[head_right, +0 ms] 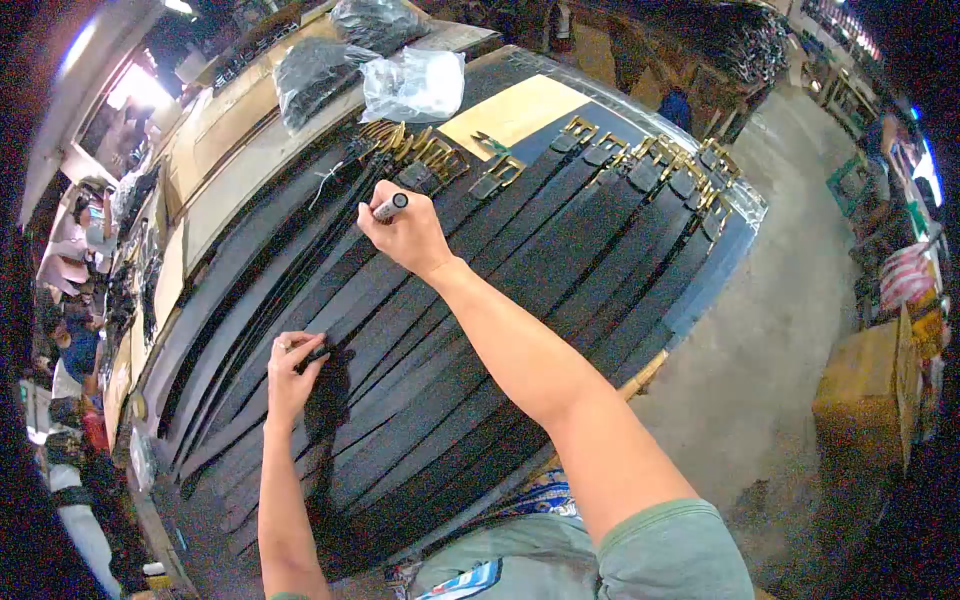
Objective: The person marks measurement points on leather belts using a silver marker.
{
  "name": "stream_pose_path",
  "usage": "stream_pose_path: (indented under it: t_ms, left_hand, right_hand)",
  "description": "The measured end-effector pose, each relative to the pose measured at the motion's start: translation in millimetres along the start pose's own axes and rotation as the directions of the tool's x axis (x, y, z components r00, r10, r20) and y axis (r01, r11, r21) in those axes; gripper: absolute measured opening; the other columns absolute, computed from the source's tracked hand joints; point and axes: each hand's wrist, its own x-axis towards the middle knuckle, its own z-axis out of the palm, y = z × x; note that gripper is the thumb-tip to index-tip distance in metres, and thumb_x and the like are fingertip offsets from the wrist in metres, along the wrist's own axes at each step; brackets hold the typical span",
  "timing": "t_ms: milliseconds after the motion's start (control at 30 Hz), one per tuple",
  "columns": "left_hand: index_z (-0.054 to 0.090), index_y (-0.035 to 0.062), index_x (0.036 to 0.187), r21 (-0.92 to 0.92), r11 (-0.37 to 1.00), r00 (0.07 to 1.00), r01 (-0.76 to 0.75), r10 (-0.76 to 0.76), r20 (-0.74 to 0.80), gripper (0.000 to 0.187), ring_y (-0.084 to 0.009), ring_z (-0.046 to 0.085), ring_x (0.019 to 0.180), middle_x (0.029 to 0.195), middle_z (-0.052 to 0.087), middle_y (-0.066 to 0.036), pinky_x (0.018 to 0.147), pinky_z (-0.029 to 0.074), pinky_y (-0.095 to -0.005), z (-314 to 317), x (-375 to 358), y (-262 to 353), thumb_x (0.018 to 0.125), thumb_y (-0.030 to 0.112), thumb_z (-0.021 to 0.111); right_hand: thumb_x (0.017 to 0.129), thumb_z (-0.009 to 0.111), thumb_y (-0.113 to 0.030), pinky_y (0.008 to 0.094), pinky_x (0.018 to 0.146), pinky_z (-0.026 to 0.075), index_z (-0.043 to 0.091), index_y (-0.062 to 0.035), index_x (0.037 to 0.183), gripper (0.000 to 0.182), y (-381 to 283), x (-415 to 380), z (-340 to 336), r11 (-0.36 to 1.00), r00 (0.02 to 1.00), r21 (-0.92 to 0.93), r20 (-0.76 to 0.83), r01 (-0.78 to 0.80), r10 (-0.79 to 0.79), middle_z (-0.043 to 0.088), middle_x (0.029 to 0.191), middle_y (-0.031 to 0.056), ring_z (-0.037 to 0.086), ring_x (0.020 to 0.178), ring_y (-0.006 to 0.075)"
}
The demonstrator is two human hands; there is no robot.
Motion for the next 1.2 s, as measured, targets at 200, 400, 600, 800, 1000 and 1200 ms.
stream_pose_path:
  t_ms: [200,400,600,800,1000,1200]
  left_hand:
    - [0.072,0.0053,0.104,-0.014,0.999,0.999,-0.039,0.039,-0.011,0.032,-0.0249,0.057,0.092,0.097,0.06,-0.009,0.082,0.047,-0.034,46.6,33.0,18.5,0.072,0.005,0.076]
    - [0.072,0.0076,0.105,-0.015,1.0,0.997,-0.016,0.015,-0.072,0.034,-0.0239,0.055,0.09,0.096,0.058,-0.008,0.081,0.047,-0.0343,72.6,56.0,34.7,0.072,0.007,0.077]
    - [0.073,0.0093,0.106,-0.045,0.999,0.99,0.028,-0.034,-0.137,0.036,-0.0217,0.054,0.092,0.099,0.058,-0.006,0.082,0.047,-0.0327,82.6,59.1,36.6,0.071,0.005,0.077]
    - [0.073,0.0083,0.105,-0.098,0.993,0.988,0.062,-0.075,-0.135,0.035,-0.0221,0.056,0.095,0.099,0.061,-0.006,0.084,0.047,-0.0322,88.7,64.7,37.9,0.071,0.006,0.078]
    - [0.072,0.0058,0.106,-0.254,0.963,0.98,0.094,-0.134,-0.144,0.034,-0.025,0.059,0.099,0.101,0.064,-0.009,0.087,0.047,-0.0332,106.9,84.5,49.7,0.073,0.014,0.078]
    - [0.07,0.0014,0.1,-0.061,0.995,0.988,0.078,-0.086,-0.126,0.026,-0.0289,0.061,0.099,0.105,0.066,-0.013,0.087,0.047,-0.0352,61.6,54.8,31.1,0.081,0.019,0.073]
  right_hand:
    - [0.082,0.068,-0.01,0.036,0.048,0.043,0.048,-0.0035,0.07,0.024,1.9,2.8,-1.2,0.999,0.991,-0.02,-0.13,0.034,-0.036,0.051,0.056,0.0129,0.052,0.048,0.0295]
    - [0.082,0.068,-0.01,0.0368,0.049,0.043,0.049,-0.0037,0.07,0.024,-2.7,-0.5,-1.9,1.0,0.99,-0.01,-0.139,0.03,-0.031,0.051,0.056,0.0132,0.053,0.048,0.0295]
    - [0.081,0.068,-0.01,0.0357,0.048,0.044,0.049,-0.0038,0.07,0.023,0.7,-1.0,0.2,1.0,0.994,-0.009,-0.111,0.014,-0.015,0.052,0.057,0.0126,0.054,0.049,0.0287]
    - [0.081,0.069,-0.011,0.0352,0.048,0.043,0.049,-0.0038,0.07,0.024,-0.3,-1.1,2.1,1.0,0.994,0.014,-0.105,0.01,-0.008,0.052,0.057,0.0123,0.053,0.047,0.0274]
    - [0.083,0.07,-0.013,0.0331,0.046,0.043,0.052,-0.0049,0.071,0.023,-0.2,0.3,-0.7,0.999,0.984,-0.018,-0.174,0.04,-0.043,0.051,0.056,0.0096,0.053,0.046,0.0222]
    - [0.086,0.069,-0.018,0.0287,0.05,0.045,0.058,-0.0034,0.074,0.022,16.3,16.4,-19.8,0.994,0.91,0.029,-0.401,-0.103,0.106,0.061,0.062,0.0053,0.056,0.051,0.0122]
